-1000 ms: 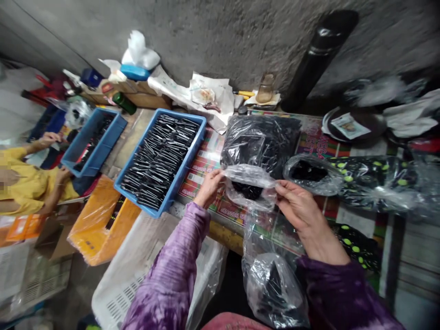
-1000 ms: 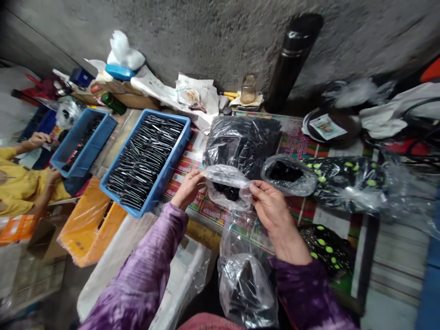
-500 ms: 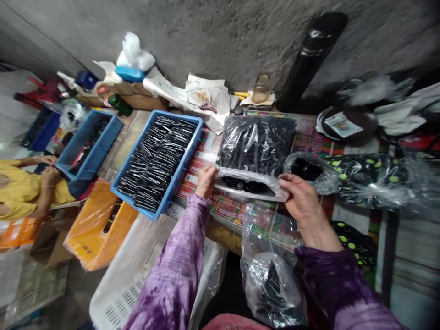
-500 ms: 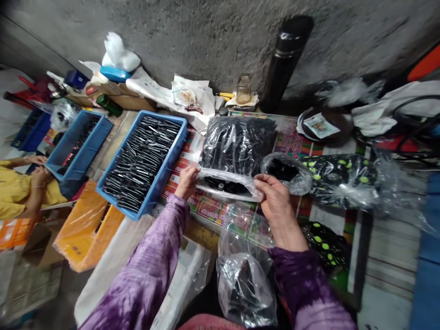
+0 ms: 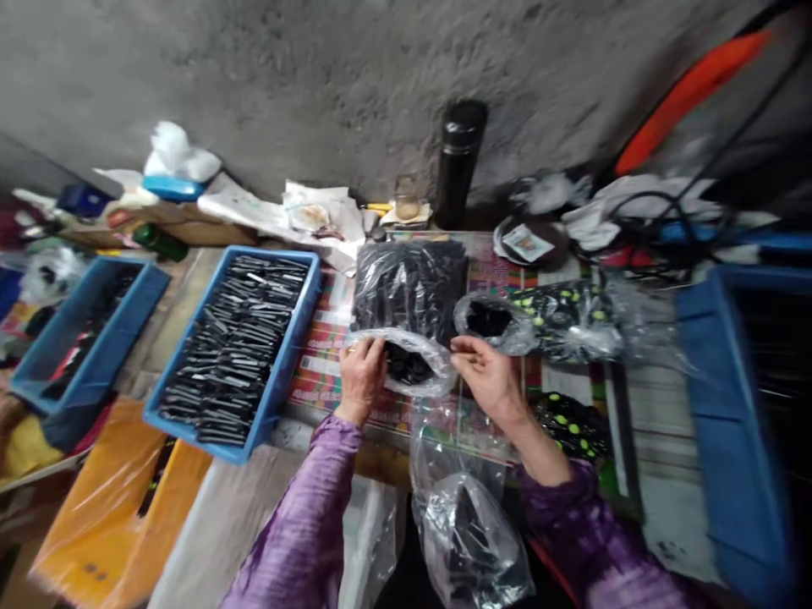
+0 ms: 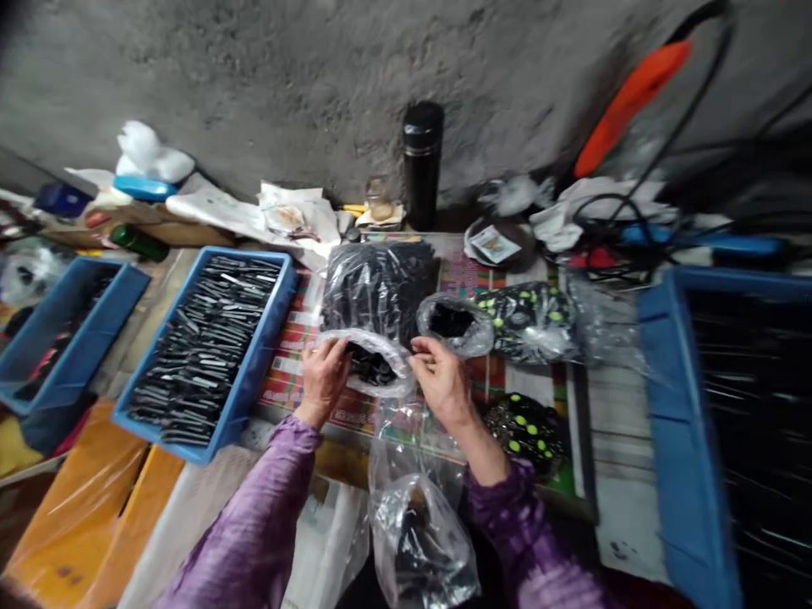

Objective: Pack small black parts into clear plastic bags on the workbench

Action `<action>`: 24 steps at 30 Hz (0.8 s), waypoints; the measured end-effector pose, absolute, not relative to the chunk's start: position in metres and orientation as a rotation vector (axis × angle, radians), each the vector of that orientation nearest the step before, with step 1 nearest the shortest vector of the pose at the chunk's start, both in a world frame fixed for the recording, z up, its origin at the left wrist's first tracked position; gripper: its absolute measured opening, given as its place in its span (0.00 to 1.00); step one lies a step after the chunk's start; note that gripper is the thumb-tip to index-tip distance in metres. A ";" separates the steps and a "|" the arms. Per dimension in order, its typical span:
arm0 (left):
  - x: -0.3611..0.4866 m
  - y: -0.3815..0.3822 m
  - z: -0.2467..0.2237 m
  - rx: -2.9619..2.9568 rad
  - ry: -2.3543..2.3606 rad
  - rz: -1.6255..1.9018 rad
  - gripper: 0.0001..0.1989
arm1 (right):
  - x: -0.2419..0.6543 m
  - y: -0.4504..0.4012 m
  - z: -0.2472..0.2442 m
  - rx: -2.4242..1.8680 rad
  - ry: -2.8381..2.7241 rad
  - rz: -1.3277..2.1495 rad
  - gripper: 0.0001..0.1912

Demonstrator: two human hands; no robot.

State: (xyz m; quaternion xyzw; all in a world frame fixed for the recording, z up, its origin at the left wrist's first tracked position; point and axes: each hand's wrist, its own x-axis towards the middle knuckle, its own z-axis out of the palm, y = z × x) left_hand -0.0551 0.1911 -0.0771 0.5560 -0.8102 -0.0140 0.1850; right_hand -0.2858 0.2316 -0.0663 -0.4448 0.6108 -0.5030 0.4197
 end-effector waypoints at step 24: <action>-0.310 0.204 -0.029 1.634 -1.924 -1.276 0.16 | -0.427 0.271 -0.074 -1.164 1.914 -1.400 0.22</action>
